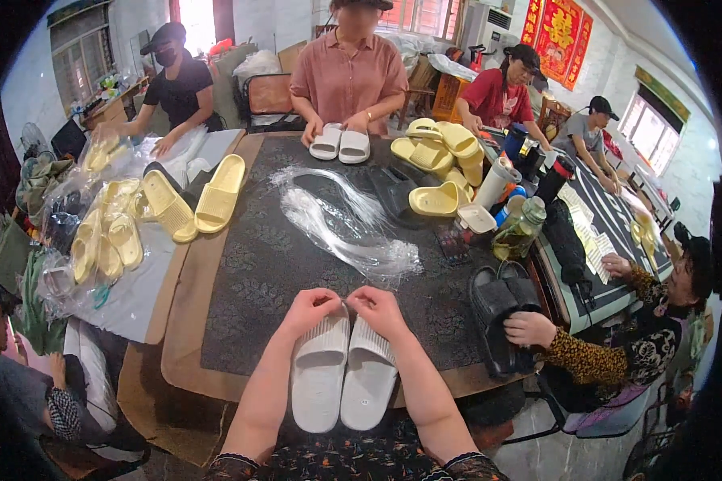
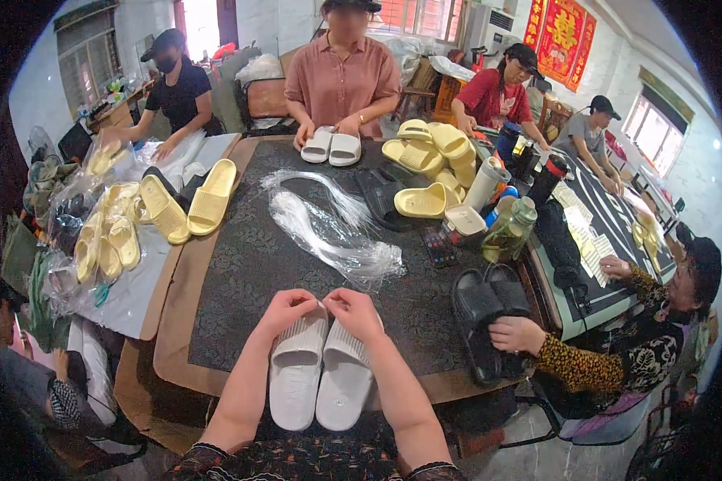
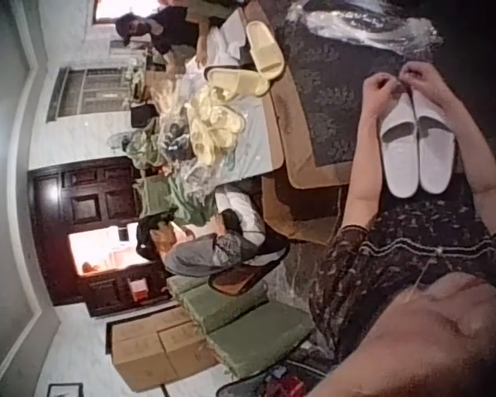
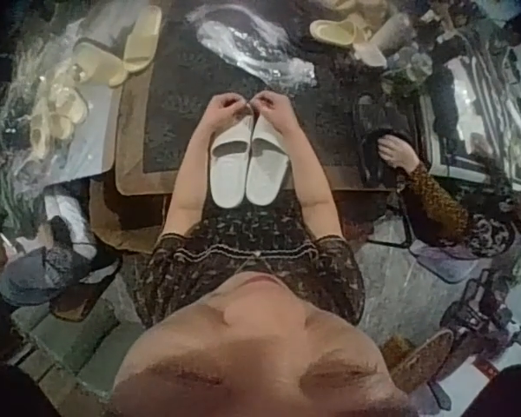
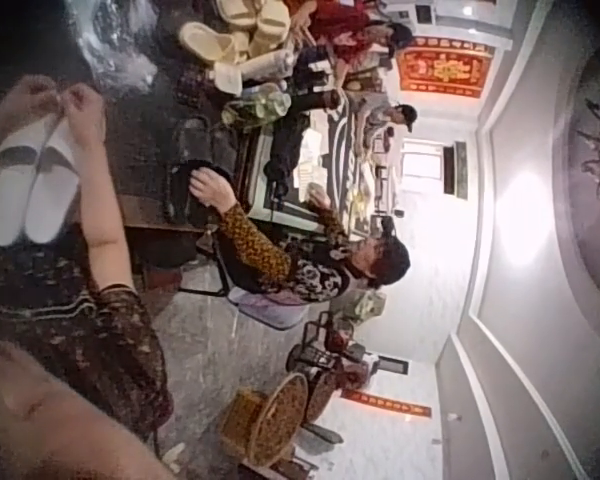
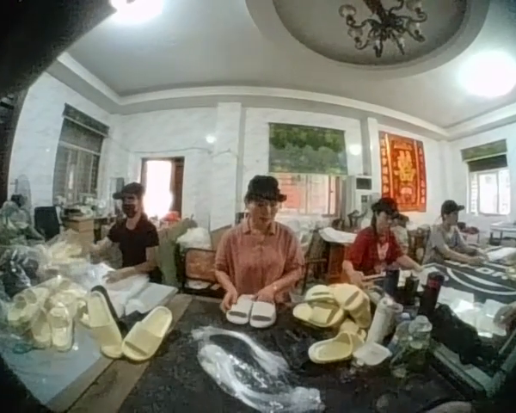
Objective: Inspecting and cleaning foam slippers by removing excess material at a production table.
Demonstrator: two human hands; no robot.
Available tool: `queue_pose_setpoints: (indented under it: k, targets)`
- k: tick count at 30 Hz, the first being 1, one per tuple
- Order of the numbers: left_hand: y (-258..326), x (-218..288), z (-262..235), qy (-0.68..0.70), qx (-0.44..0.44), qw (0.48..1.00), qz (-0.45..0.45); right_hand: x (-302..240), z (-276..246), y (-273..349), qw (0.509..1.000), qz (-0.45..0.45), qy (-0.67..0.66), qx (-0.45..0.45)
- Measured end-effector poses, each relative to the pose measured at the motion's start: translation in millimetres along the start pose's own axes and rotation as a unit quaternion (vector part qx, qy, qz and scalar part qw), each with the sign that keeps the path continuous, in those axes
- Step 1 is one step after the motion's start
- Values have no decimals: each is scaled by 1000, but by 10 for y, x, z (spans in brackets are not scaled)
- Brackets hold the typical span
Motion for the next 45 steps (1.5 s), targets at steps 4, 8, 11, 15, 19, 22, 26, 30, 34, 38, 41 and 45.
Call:
queue_pose_setpoints:
  k: [4, 8, 11, 15, 19, 22, 26, 30, 34, 38, 41, 45]
  targets:
    - [-27, 6, -76, 25, 67, 997, -10, 89, -49, -13, 999, 27, -17, 44]
    - [7, 27, -41, -7, 25, 1000, 10, -8, 45, -1, 999, 6, -10, -34]
    - [-49, -33, -50, 20, 33, 999, 11, 138, -23, -24, 1000, 6, -18, 22]
    - [-19, 12, -47, 24, 50, 998, -18, 110, -16, -6, 1000, 15, -5, 16]
    - [-6, 20, -18, 3, 24, 1000, 10, 91, -8, -6, 1000, 3, 3, 7]
    - [-30, 3, -48, 27, 42, 999, -4, 153, -37, -25, 998, 27, -33, 49]
    - [-33, -73, -48, 17, 30, 999, 3, 55, 34, 1, 1000, 12, -1, -9]
    - [-37, -58, -43, 45, 45, 998, -1, 86, -2, -2, 1000, 6, 4, 9]
    - [-50, -56, -81, 41, 68, 997, -15, 184, -28, -7, 998, 38, -29, 36]
    - [-9, -7, -37, 16, 25, 1000, 7, 72, 36, 6, 1000, 7, 5, -15]
    - [-6, 29, -43, 21, 45, 999, 9, 35, -9, 2, 1000, 14, -18, 14]
    - [-36, 29, -77, 39, 58, 997, 19, 121, -26, -14, 998, 28, -48, 18]
Point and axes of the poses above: each hand's wrist, its own y-axis away from the middle knuckle, its own z-axis out of the palm, x = y × z, the point moved 4 cm from there along -y, towards the middle knuckle, and after that the axes turned 2 degrees about -z, right-handed, at the moved point
